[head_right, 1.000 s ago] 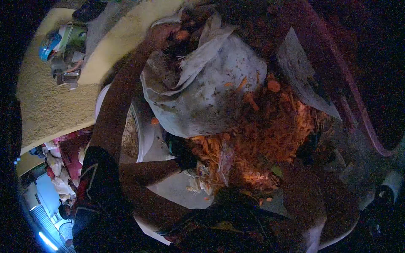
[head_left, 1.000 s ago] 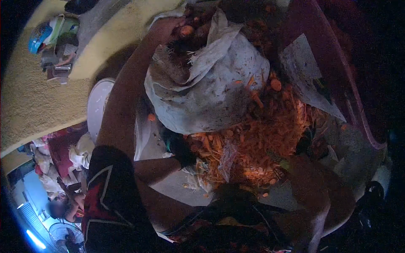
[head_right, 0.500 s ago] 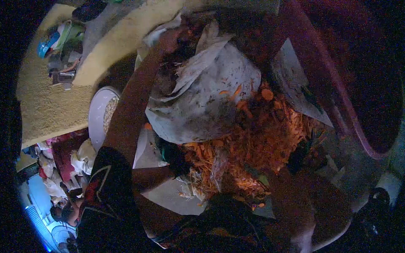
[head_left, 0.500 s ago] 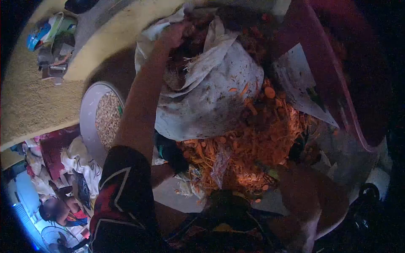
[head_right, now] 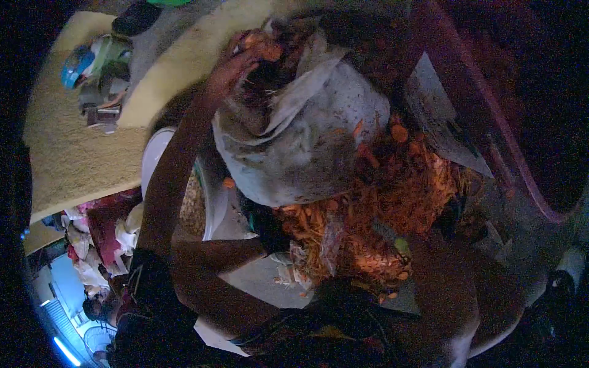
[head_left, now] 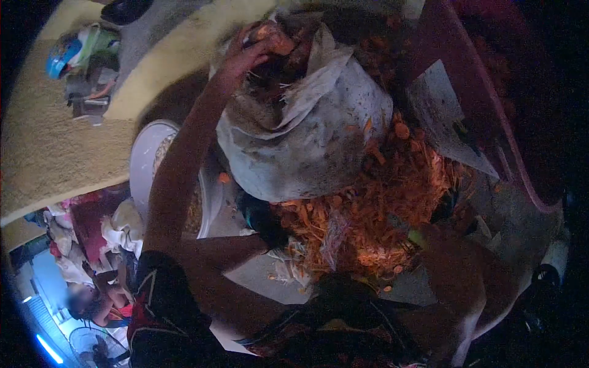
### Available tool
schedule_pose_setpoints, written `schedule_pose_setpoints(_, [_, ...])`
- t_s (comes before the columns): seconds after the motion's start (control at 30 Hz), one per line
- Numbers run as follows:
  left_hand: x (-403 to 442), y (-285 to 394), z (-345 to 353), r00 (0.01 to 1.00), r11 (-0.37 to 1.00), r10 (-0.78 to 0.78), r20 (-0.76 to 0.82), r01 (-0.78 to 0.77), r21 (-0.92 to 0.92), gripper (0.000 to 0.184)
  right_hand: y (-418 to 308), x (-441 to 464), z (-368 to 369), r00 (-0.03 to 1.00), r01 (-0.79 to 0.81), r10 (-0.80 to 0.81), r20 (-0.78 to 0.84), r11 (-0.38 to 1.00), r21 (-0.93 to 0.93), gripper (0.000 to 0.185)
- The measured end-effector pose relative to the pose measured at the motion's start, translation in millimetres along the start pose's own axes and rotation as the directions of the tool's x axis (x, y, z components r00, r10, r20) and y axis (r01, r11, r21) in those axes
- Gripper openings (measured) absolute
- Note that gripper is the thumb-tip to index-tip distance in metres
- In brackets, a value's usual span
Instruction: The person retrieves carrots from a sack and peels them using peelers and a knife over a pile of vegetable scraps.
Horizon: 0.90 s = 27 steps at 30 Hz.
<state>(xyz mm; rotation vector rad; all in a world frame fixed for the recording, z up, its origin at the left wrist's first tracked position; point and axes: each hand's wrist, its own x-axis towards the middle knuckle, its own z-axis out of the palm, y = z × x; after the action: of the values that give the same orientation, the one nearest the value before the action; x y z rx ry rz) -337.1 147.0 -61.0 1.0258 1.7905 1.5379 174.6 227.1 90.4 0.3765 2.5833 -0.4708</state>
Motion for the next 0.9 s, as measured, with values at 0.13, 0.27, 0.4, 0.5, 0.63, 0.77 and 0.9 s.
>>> schedule_pose_setpoints(0.13, [-59.6,70.5,2.6,0.903,0.722,-0.209,0.376,0.402,-0.563,0.052,-19.7,-4.1,-23.9,0.98,0.099,-0.097,-0.175,0.995,0.004,0.045])
schedule_pose_setpoints(0.27, [-139.4,141.7,40.8,0.925,0.83,-0.144,0.352,0.306,-0.466,0.046,-51.3,-20.9,-43.6,0.919,0.203,-0.191,-0.346,0.979,-0.001,0.045])
schedule_pose_setpoints(0.4, [-204.9,181.8,80.5,0.886,0.375,-0.166,0.432,0.462,-0.804,0.044,-19.0,-31.8,-22.4,0.88,0.301,-0.225,-0.418,0.945,0.125,0.045])
schedule_pose_setpoints(0.5, [-250.6,197.8,116.8,0.891,0.286,-0.168,0.422,0.454,-0.844,0.045,-9.0,-38.8,-13.5,0.872,0.344,-0.222,-0.436,0.912,0.222,0.042])
schedule_pose_setpoints(0.63, [-284.7,178.5,141.1,0.887,0.195,-0.039,0.461,0.459,-0.867,0.046,-18.5,-46.2,-17.5,0.848,0.364,-0.212,-0.485,0.899,0.243,0.041])
schedule_pose_setpoints(0.77, [-309.3,185.6,167.0,0.923,0.211,-0.05,0.38,0.382,-0.9,0.046,-5.1,-41.8,-0.1,0.885,0.266,-0.128,-0.448,0.929,0.259,0.046])
schedule_pose_setpoints(0.9, [-322.3,190.7,178.7,0.932,0.29,-0.06,0.358,0.36,-0.887,0.048,-14.8,-37.7,1.2,0.774,0.407,-0.193,-0.603,0.881,0.24,0.04])
